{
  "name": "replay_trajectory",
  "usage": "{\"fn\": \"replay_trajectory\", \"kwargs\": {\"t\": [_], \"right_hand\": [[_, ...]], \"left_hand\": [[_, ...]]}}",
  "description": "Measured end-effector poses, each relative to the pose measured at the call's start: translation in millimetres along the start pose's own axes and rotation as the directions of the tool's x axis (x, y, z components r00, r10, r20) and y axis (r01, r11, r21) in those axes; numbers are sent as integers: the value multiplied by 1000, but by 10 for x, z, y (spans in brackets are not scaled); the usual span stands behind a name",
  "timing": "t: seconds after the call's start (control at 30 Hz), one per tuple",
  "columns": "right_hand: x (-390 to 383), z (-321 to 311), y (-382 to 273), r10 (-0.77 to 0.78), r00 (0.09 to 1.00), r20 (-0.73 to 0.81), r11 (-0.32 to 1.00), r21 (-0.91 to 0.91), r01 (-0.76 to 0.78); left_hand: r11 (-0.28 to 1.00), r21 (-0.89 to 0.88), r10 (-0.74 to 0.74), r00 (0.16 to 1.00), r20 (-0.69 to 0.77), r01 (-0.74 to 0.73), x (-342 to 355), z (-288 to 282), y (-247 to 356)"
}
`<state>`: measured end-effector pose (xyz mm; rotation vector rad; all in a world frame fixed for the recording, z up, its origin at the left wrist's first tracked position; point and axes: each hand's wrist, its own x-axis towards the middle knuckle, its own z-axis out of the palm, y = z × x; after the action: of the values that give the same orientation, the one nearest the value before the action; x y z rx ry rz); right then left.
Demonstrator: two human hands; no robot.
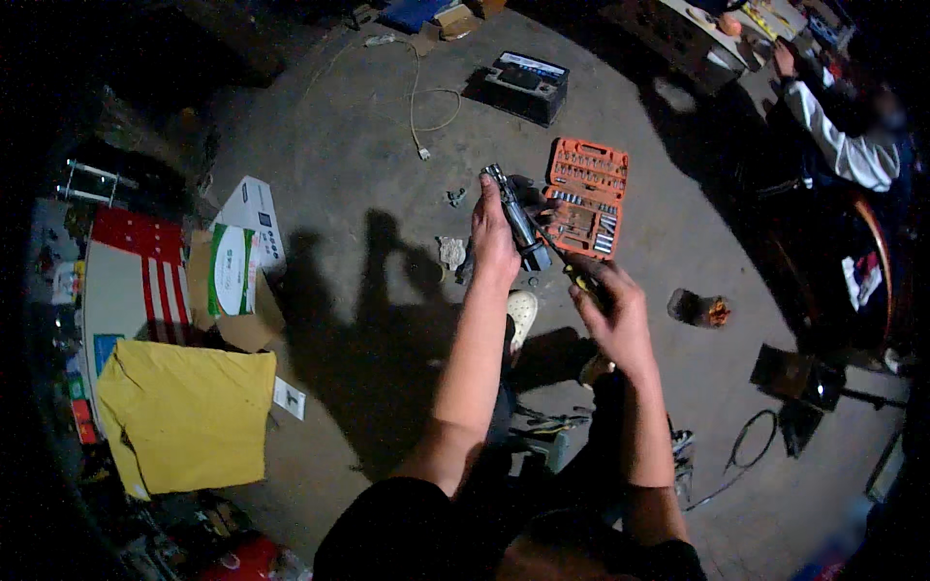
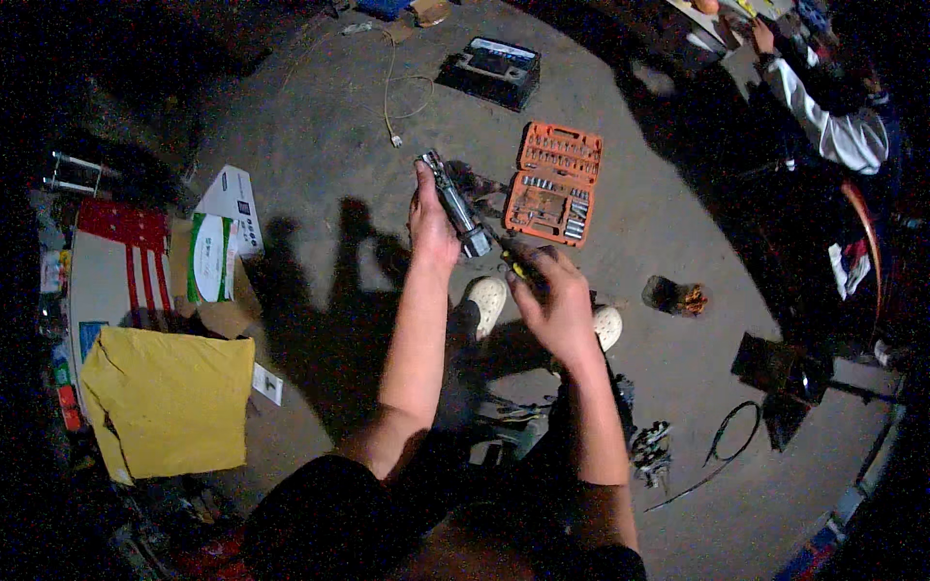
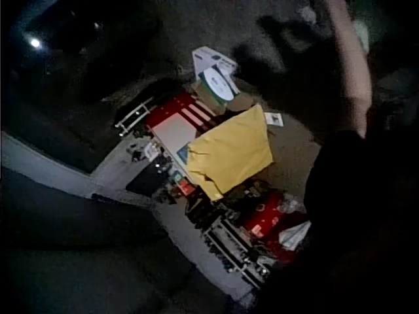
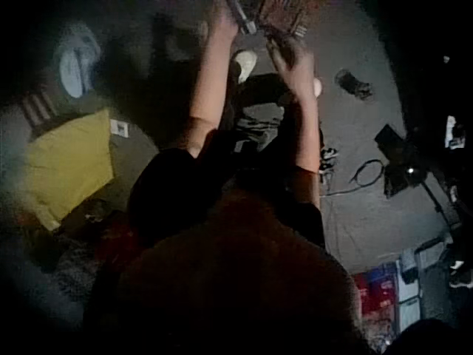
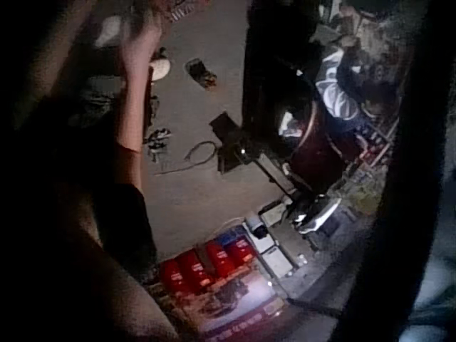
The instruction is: The person sits on the floor and uses a screwdriver and pliers to disassemble and manipulate a small mechanical component. They repeatedly loosen screws, remove parts, and inspect the internal mechanisms of the device.
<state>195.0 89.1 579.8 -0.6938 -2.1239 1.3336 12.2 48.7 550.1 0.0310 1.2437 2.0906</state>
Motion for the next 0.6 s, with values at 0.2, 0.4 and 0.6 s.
{"fn": "replay_trajectory", "kwargs": {"t": [0.2, 0.4, 0.6], "right_hand": [[-54, 128, -118, -32, 999, -13, 945, -326, 26], [-57, 250, -87, -116, 993, -13, 905, -413, 101], [-61, 285, -91, -106, 992, -62, 924, -375, 75]], "left_hand": [[999, 41, -21, 1000, -17, 22, 13, -53, 28], [997, 71, 33, 999, -6, -32, 108, -153, -86], [973, 232, 17, 998, -55, -4, -2, -35, 29]]}}
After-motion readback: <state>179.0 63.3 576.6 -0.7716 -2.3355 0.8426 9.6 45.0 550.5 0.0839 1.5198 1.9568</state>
